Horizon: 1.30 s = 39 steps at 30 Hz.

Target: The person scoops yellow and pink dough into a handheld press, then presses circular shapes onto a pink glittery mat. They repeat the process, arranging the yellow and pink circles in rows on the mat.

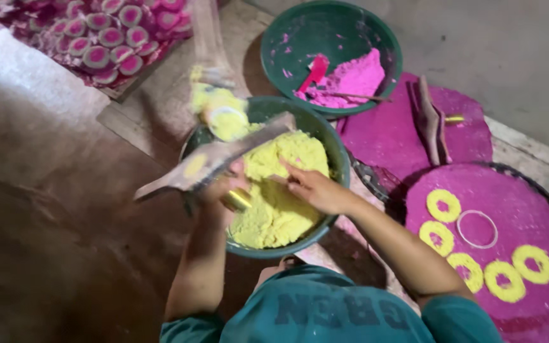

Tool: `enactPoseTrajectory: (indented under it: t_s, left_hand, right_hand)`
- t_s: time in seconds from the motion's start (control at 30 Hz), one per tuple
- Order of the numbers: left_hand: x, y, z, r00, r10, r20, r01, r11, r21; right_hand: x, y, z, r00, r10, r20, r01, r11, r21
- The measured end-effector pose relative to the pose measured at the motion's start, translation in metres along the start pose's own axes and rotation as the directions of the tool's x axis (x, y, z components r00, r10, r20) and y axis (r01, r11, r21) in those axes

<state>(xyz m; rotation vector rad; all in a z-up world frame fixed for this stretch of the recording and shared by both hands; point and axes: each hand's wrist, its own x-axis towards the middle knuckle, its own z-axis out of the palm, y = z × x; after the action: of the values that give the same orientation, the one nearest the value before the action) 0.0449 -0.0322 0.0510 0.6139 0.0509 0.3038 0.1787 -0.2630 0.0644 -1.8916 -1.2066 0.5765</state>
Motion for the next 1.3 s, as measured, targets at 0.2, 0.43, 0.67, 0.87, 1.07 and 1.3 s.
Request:
enactPoseTrajectory:
  t_s: [0.2,0.43,0.67,0.87,1.07,1.3]
  left_hand:
    - [-0.049,-0.099,0.099,0.719,-0.502,0.482,0.551,0.833,0.045]
    - [-0.043,-0.125,0.193,0.677,-0.668,0.31,-0.194,0.244,0.95]
    - [-0.064,-0.178,0.259,0.536,-0.798,0.275,-0.194,0.201,0.96]
    - [-0.068,-0.228,0.28,0.436,-0.843,0.313,-0.193,0.252,0.948]
    - [-0.064,-0.239,0.318,0.263,-0.826,0.499,0.168,0.548,0.819]
    - [-0.09,-0.299,0.304,0.322,-0.901,0.292,0.07,0.33,0.941]
  right_hand:
    - [-0.094,-0.049,-0.061,0.914,-0.108,-0.39,0.405,0.263,0.876]
    - [-0.238,-0.092,-0.121,0.736,-0.156,-0.658,0.42,0.869,0.263]
    - [-0.323,-0.1,-0.096,0.587,-0.694,-0.417,0.353,0.683,-0.639]
    - [-0.384,-0.077,-0.1,0.674,-0.538,-0.507,0.337,0.834,-0.437]
    - [-0.427,-0.075,-0.113,0.798,-0.394,-0.455,0.254,0.906,-0.34]
    - [-0.436,-0.063,-0.108,0.735,-0.36,-0.575,0.199,0.925,-0.324]
